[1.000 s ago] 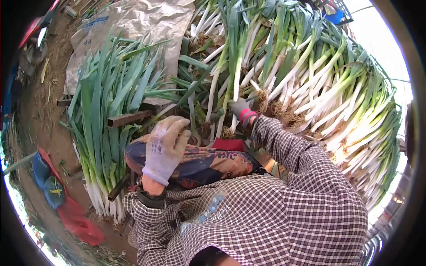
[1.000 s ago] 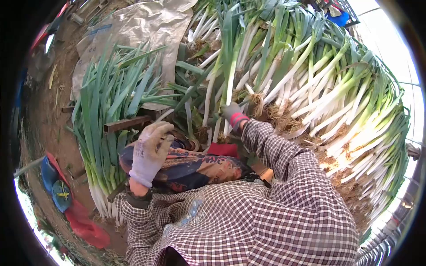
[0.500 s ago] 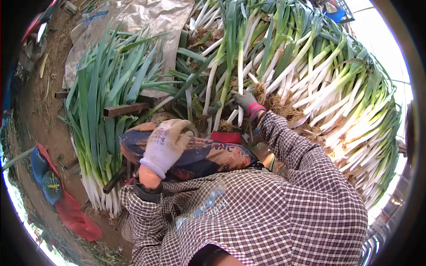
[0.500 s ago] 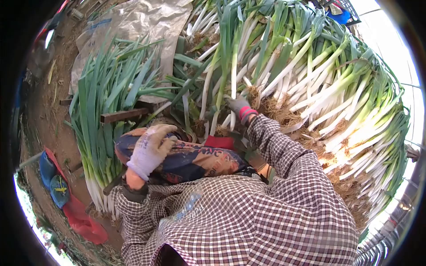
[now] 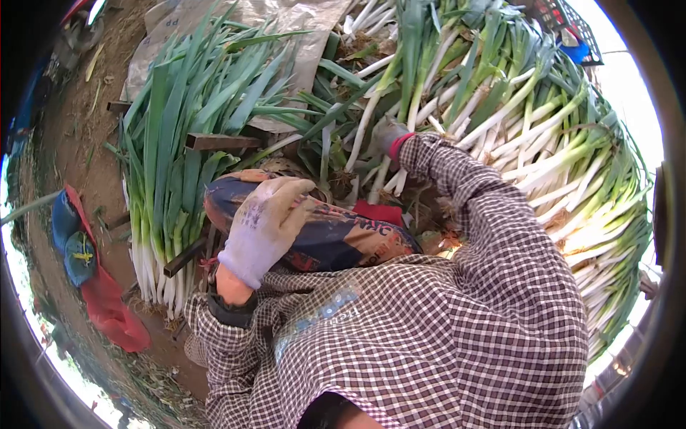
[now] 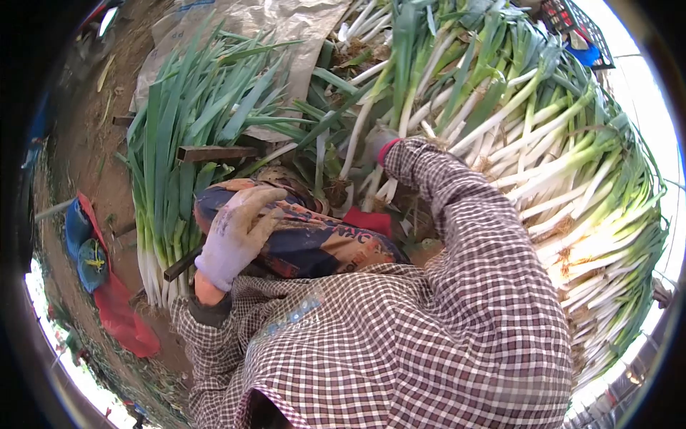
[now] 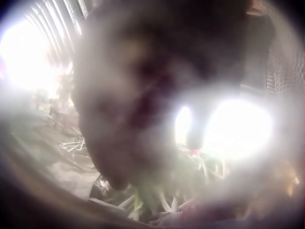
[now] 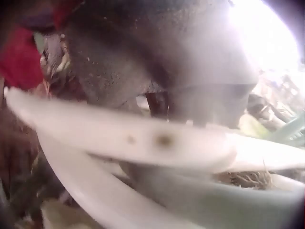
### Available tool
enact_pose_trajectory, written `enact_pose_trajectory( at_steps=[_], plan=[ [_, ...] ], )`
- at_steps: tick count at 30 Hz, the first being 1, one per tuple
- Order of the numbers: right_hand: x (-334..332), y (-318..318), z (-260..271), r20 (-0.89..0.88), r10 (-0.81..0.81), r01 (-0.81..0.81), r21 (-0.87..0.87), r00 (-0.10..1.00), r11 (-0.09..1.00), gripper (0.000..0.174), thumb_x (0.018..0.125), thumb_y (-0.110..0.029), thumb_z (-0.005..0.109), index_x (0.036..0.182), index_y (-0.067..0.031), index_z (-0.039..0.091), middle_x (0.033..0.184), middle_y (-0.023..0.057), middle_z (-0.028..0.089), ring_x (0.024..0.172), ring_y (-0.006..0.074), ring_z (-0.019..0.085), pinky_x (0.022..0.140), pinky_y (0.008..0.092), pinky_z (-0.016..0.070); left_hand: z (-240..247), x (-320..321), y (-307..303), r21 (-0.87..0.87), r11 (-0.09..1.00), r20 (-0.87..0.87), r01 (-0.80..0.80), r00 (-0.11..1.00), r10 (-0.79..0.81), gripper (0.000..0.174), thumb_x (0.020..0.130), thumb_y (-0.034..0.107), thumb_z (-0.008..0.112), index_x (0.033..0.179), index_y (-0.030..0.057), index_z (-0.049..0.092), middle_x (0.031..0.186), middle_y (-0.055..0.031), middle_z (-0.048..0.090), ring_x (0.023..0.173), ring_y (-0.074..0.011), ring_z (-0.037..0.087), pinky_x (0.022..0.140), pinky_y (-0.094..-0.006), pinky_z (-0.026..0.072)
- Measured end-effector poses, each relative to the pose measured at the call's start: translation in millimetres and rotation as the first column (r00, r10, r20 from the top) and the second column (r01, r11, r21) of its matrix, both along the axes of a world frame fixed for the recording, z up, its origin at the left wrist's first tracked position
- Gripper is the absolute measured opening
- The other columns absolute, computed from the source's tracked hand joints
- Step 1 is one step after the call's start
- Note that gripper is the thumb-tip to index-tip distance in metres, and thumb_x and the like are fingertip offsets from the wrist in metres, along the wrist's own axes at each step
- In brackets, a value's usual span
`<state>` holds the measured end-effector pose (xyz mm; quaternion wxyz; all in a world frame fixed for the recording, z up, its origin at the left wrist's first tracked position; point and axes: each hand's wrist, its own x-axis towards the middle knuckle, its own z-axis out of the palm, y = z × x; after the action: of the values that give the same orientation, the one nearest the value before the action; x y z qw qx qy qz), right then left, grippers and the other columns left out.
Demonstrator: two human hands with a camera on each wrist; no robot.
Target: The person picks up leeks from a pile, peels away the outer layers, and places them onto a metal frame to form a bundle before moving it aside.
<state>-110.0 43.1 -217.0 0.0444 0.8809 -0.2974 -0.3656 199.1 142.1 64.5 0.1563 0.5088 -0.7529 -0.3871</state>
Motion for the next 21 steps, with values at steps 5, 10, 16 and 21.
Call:
enact_pose_trajectory(
  at_steps=[5,10,16,21],
  plan=[
    [-6,-41,62,0.009,0.066,-0.067,0.129,0.998,0.989,0.021,0.076,-0.019,0.070,0.097,-0.0183,0.071,0.104,0.0014,0.065,0.105,0.0224,0.062,0.097,0.0456,0.0431,-6,28,12,0.028,0.988,0.039,-0.152,0.988,0.151,0.024,0.086,0.007,0.062,0.109,0.0018,0.066,0.109,-0.0164,0.065,0.104,-0.0325,0.062,0.091,-0.0380,0.0476],
    [-17,-89,44,0.246,0.008,-0.006,-0.011,0.969,1.000,0.015,0.083,-0.020,0.061,0.097,-0.0167,0.065,0.087,0.0056,0.068,0.084,0.0236,0.069,0.073,0.0395,0.0536,-6,23,6,-0.003,0.983,-0.039,-0.183,0.982,0.182,0.027,0.084,0.003,0.062,0.111,0.0020,0.065,0.111,-0.0174,0.065,0.106,-0.0332,0.061,0.092,-0.0384,0.0476],
    [20,-105,15,-0.014,-0.111,0.112,0.119,0.994,0.987,0.034,0.085,-0.021,0.058,0.119,-0.0205,0.064,0.086,0.0070,0.069,0.085,0.0258,0.070,0.075,0.0430,0.0514,1,21,-14,0.008,0.984,-0.077,-0.180,0.981,0.180,0.032,0.081,-0.002,0.060,0.112,0.0019,0.065,0.113,-0.0177,0.064,0.108,-0.0333,0.060,0.093,-0.0382,0.0475],
    [9,-92,31,0.147,-0.049,0.054,-0.029,0.988,0.998,0.025,0.084,-0.016,0.058,0.107,-0.0200,0.068,0.077,0.0041,0.067,0.075,0.0264,0.068,0.070,0.0429,0.0510,5,27,-16,-0.087,0.976,-0.109,-0.200,0.976,0.190,0.024,0.085,0.005,0.063,0.108,0.0040,0.066,0.105,-0.0146,0.067,0.103,-0.0328,0.062,0.093,-0.0399,0.0476]
  ],
)
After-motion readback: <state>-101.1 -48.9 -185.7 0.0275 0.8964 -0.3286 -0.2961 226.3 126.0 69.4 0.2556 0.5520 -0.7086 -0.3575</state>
